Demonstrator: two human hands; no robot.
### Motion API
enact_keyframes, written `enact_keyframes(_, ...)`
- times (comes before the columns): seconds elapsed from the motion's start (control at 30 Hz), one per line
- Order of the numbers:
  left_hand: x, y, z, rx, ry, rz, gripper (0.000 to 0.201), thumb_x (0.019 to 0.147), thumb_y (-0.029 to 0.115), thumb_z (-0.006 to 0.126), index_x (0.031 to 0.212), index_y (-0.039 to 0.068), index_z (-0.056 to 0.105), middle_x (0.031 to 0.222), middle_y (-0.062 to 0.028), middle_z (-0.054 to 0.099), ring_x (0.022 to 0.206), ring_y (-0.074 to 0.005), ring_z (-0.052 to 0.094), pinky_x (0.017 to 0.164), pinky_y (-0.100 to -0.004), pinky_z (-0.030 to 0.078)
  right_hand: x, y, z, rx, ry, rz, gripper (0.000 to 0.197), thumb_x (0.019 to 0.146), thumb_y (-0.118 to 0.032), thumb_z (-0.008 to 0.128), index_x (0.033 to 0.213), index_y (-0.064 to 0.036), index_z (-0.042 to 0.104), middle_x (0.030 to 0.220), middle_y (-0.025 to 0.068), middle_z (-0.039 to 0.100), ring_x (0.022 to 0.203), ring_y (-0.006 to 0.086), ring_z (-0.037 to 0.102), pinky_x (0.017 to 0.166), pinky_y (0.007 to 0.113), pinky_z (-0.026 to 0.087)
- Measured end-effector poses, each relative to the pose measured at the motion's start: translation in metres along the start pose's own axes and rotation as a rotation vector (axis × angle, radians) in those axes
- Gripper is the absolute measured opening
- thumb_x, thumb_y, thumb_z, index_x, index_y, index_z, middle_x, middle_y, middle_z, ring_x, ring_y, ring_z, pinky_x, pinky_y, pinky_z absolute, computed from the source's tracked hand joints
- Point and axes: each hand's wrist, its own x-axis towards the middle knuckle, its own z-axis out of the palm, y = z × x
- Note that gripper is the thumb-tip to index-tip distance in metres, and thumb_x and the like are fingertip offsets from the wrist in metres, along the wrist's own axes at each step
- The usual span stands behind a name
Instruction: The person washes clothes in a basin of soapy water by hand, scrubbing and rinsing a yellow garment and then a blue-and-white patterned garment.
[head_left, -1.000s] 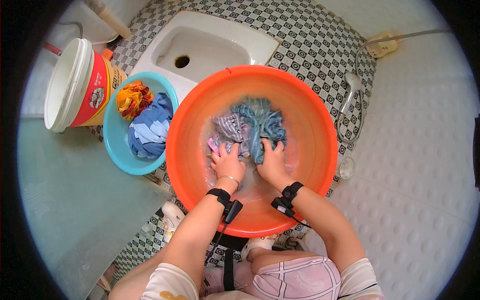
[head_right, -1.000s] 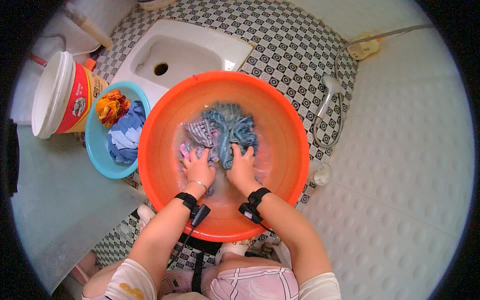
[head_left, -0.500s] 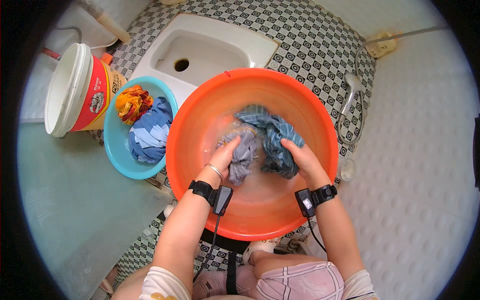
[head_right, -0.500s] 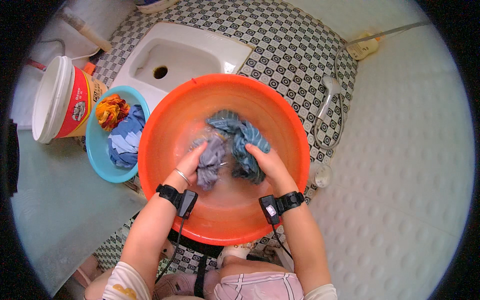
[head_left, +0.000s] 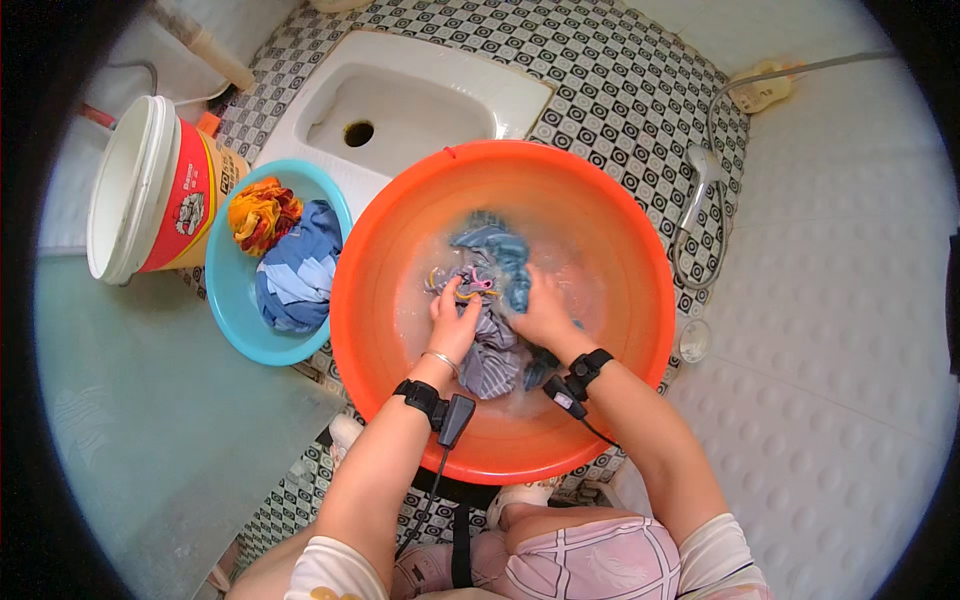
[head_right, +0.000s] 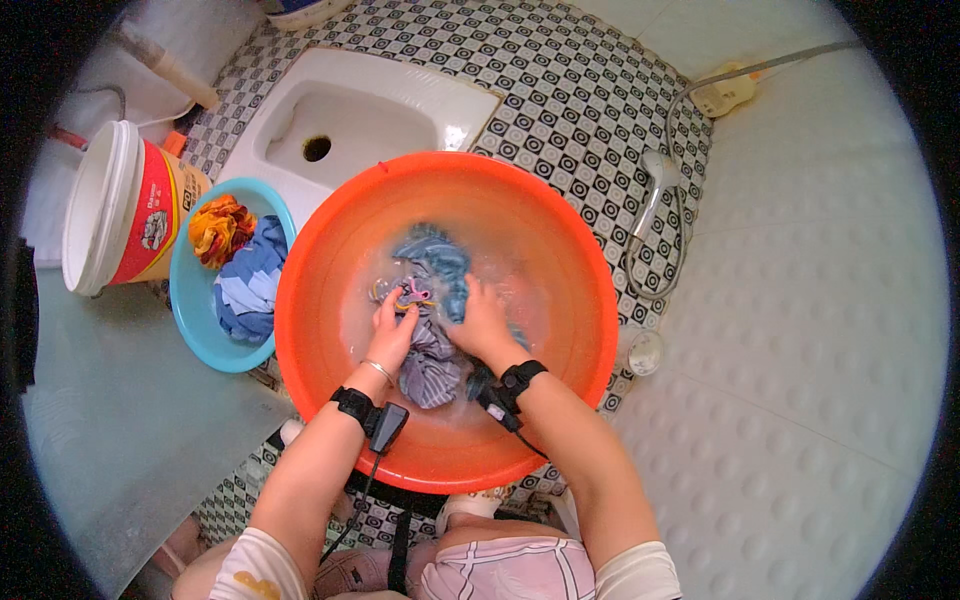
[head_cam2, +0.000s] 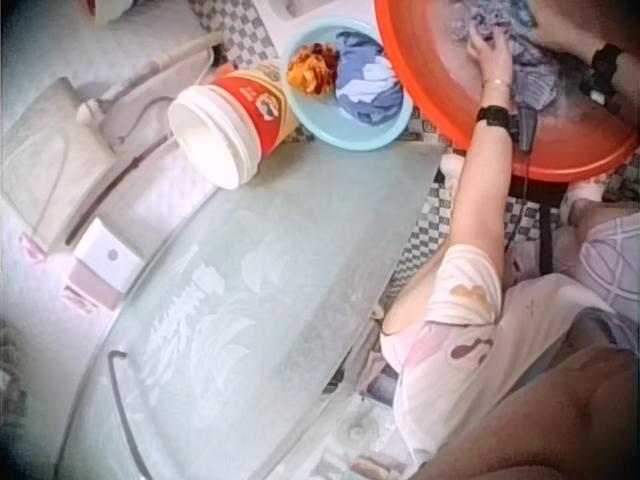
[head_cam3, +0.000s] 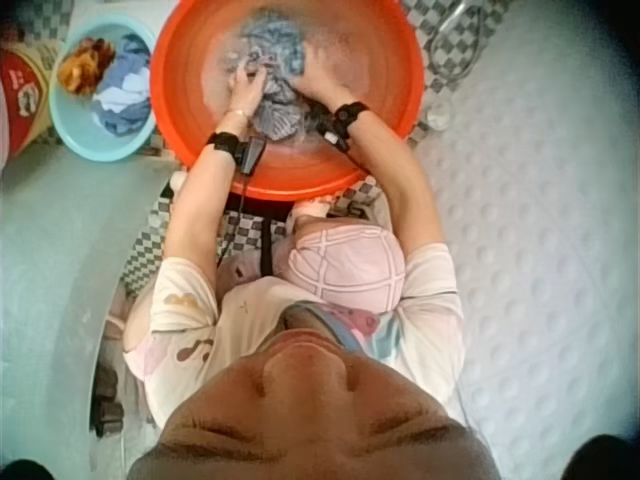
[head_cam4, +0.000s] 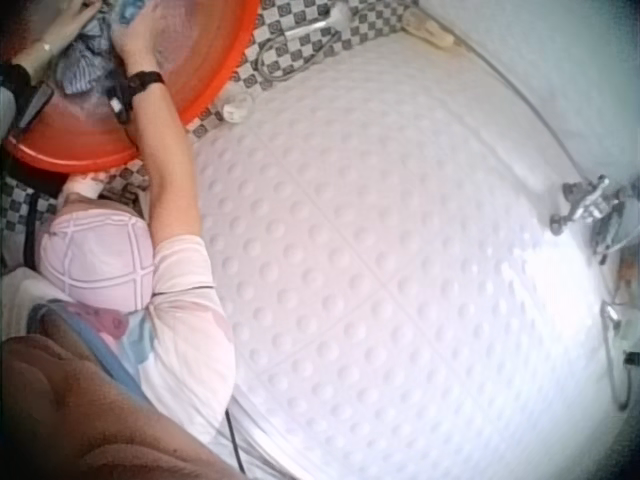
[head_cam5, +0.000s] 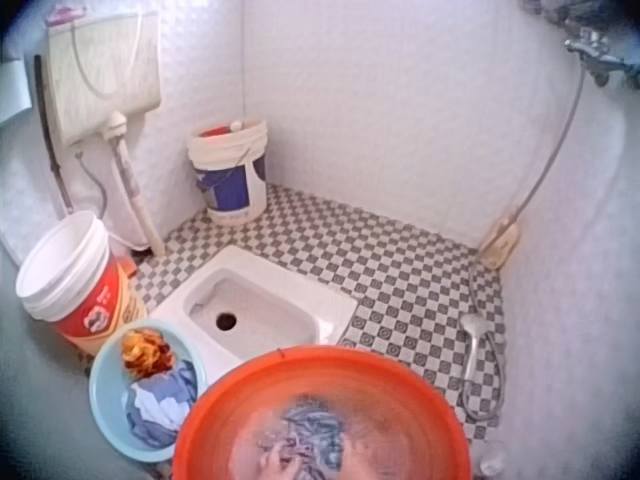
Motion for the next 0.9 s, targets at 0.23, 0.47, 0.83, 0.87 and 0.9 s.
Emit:
enact_keyframes(0.23, 0.002, 0.019, -0.012, -0.991, -0.283, -0.407, 0.054, 0.091, 0.039, 0.060, 0.135, 0.010, 0.044, 0.124, -0.0126, 0.055, 0.108, -0.0264, 0.057, 0.088, -0.0413, 0.049, -0.022, -0.030, -0.010, 1.148, -0.461, 0.182, 0.054, 0.078, -0.015, 0.065, 0.127, -0.0016, 0.048, 0.108, 0.0099, 0.061, 0.097, 0.0179, 0.058, 0.084, 0.032, 0.047)
enact_keyframes(0.47, 0.003, 0.029, -0.006, -0.908, -0.313, -0.496, 0.059, 0.092, 0.046, 0.056, 0.121, -0.006, 0.054, 0.109, -0.0139, 0.064, 0.094, -0.0251, 0.064, 0.082, -0.0393, 0.052, -0.011, -0.021, -0.033, 0.742, -0.171, 0.132, 0.040, 0.084, -0.036, 0.065, 0.099, 0.0008, 0.067, 0.096, 0.0186, 0.068, 0.089, 0.0299, 0.065, 0.079, 0.037, 0.050)
enact_keyframes(0.83, -0.028, 0.003, -0.033, 0.284, 0.049, -0.562, 0.090, 0.081, 0.059, 0.059, 0.150, 0.023, 0.014, 0.152, -0.0143, 0.024, 0.136, -0.0451, 0.025, 0.103, -0.0519, 0.035, -0.022, 0.023, -0.023, 0.138, 0.118, 0.504, 0.097, 0.067, -0.041, 0.075, 0.146, -0.0199, 0.024, 0.141, 0.0344, 0.023, 0.129, 0.0508, 0.027, 0.107, 0.054, 0.025)
enact_keyframes(0.87, -0.035, 0.012, -0.028, 0.285, 0.044, -0.561, 0.090, 0.081, 0.059, 0.059, 0.150, 0.023, 0.014, 0.152, -0.0143, 0.024, 0.136, -0.0451, 0.025, 0.103, -0.0519, 0.035, -0.028, 0.012, -0.022, 0.185, 0.110, 0.514, 0.092, 0.067, -0.036, 0.076, 0.143, -0.0205, 0.028, 0.142, 0.0343, 0.021, 0.129, 0.0512, 0.027, 0.107, 0.054, 0.026)
enact_keyframes(0.9, -0.041, 0.020, -0.024, -0.065, -0.081, -0.623, 0.089, 0.082, 0.059, 0.058, 0.150, 0.023, 0.013, 0.153, -0.0116, 0.023, 0.135, -0.0452, 0.026, 0.099, -0.0532, 0.038, -0.030, 0.017, -0.008, 0.135, 0.127, 0.418, 0.084, 0.070, -0.032, 0.074, 0.141, -0.0186, 0.032, 0.137, 0.0304, 0.030, 0.124, 0.0448, 0.036, 0.102, 0.050, 0.032)
